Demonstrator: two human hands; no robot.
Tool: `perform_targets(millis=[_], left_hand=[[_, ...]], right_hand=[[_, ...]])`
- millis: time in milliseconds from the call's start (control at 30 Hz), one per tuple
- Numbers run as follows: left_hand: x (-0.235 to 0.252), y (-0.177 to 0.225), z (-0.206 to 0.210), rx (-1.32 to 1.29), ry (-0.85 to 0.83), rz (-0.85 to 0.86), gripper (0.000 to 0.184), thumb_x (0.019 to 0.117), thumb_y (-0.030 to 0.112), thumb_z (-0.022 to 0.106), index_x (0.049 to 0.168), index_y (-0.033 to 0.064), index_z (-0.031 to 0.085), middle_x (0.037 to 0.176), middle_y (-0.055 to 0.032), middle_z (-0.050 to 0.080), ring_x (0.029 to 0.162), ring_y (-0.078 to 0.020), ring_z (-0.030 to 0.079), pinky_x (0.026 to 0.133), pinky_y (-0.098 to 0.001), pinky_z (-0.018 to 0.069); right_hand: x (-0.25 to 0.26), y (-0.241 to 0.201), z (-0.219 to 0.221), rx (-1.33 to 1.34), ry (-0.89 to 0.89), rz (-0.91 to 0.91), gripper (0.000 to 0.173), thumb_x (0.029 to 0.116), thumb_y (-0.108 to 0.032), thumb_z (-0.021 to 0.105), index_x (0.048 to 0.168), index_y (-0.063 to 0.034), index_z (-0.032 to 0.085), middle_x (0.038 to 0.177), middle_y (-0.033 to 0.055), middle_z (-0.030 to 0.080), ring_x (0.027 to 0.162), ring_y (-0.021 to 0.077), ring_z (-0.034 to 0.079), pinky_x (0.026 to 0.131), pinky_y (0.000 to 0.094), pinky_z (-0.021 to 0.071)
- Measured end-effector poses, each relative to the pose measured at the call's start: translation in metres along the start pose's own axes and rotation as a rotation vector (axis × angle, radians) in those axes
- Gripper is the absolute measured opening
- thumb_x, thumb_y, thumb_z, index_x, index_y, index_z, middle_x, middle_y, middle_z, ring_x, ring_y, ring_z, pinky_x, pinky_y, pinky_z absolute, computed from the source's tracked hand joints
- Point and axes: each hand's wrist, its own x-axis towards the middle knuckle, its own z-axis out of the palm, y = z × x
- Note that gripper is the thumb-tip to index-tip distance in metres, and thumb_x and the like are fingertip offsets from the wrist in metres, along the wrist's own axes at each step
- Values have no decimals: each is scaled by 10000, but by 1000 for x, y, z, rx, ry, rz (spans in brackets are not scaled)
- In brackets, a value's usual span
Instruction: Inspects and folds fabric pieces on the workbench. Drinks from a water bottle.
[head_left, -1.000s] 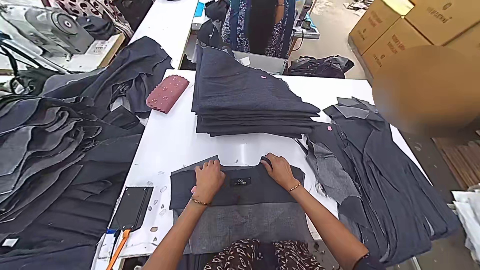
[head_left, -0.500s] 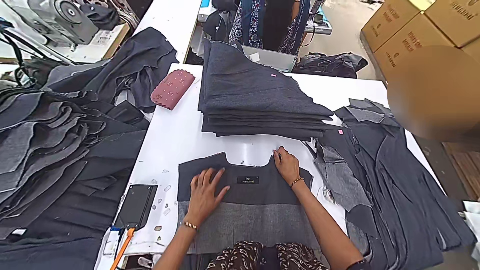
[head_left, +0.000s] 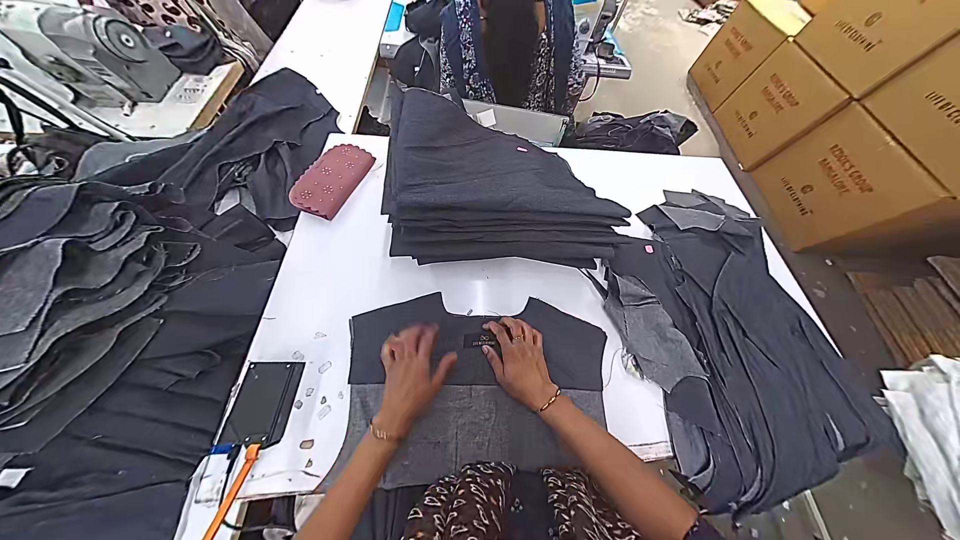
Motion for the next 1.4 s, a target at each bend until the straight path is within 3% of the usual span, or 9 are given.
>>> perform_targets(millis=[100, 300, 367, 467, 633, 933, 1167, 1333, 1400], left_hand=[[-36, 22, 12, -24, -21, 133, 562, 945, 540, 549, 1266, 104, 697, 1198, -235, 676, 1135, -453, 642, 984, -645, 447], [16, 16, 25, 67, 13, 91, 662, 957, 660, 424, 1391, 208, 638, 1339, -206, 632, 1220, -446, 595, 1024, -659, 381], [26, 14, 27, 71, 3, 108, 684, 965, 674, 387, 1412, 214, 621, 1404, -204, 600, 1290, -459, 555, 1064, -682, 343], [29, 11, 28, 53, -17, 124, 720, 961, 698, 348, 1405, 203, 625, 1452, -190, 571, 1377, -447, 491, 1118, -694, 286], [25, 5, 26, 57, -60, 137, 813, 947, 750, 310, 1493, 194, 541, 1558, -137, 483, 1462, -383, 413, 1155, -694, 225], [-47, 7, 20, 160, -57, 114, 840, 960, 761, 239, 1550, 212, 474, 1603, -54, 441, 1484, -319, 398, 1152, -699, 210], [18, -32, 10, 91, -94, -18, 913, 926, 817, 252, 1586, 206, 408, 1649, -87, 354, 1530, -352, 298, 1173, -729, 112], [49, -34, 2, 63, -69, -111, 912, 945, 765, 320, 1584, 119, 393, 1641, -170, 341, 1530, -414, 264, 1149, -771, 47], [31, -3, -9, -6, -11, -36, 774, 979, 620, 471, 1432, -1, 558, 1475, -291, 509, 1405, -517, 425, 1099, -793, 206]], right_hand=[[9, 6, 0, -44, 7, 17, 503, 1005, -530, 446, 1396, -274, 628, 1387, 122, 624, 1272, 380, 577, 980, 597, 442], [12, 1, -5, -6, -34, 61, 618, 1036, -498, 416, 1518, -123, 504, 1560, 164, 474, 1449, 426, 412, 1149, 663, 296], [-11, -14, -15, 85, 2, -17, 472, 1030, -349, 501, 1376, -53, 624, 1434, 193, 588, 1369, 422, 514, 1119, 643, 372], [-37, -21, -16, 116, -44, -84, 311, 998, -287, 540, 1196, -120, 712, 1241, 137, 686, 1202, 353, 638, 989, 567, 490], [-1, 4, -6, -36, -33, 12, 561, 1014, -538, 447, 1400, -167, 613, 1419, 115, 609, 1310, 355, 568, 998, 586, 459], [-66, 3, -9, -110, -100, -121, 653, 1047, -573, 299, 1549, -190, 469, 1623, 27, 415, 1481, 252, 416, 1160, 608, 319], [0, 48, -16, -86, -89, -23, 869, 988, -711, 328, 1569, -71, 409, 1635, 65, 388, 1514, 267, 356, 1203, 638, 223], [21, 48, -22, -45, -63, 75, 787, 1030, -592, 369, 1547, -1, 411, 1623, 174, 376, 1512, 358, 339, 1198, 660, 211], [-2, 23, -33, 37, 27, -70, 533, 1044, -414, 489, 1370, -12, 619, 1442, 202, 584, 1380, 384, 520, 1131, 636, 370]])
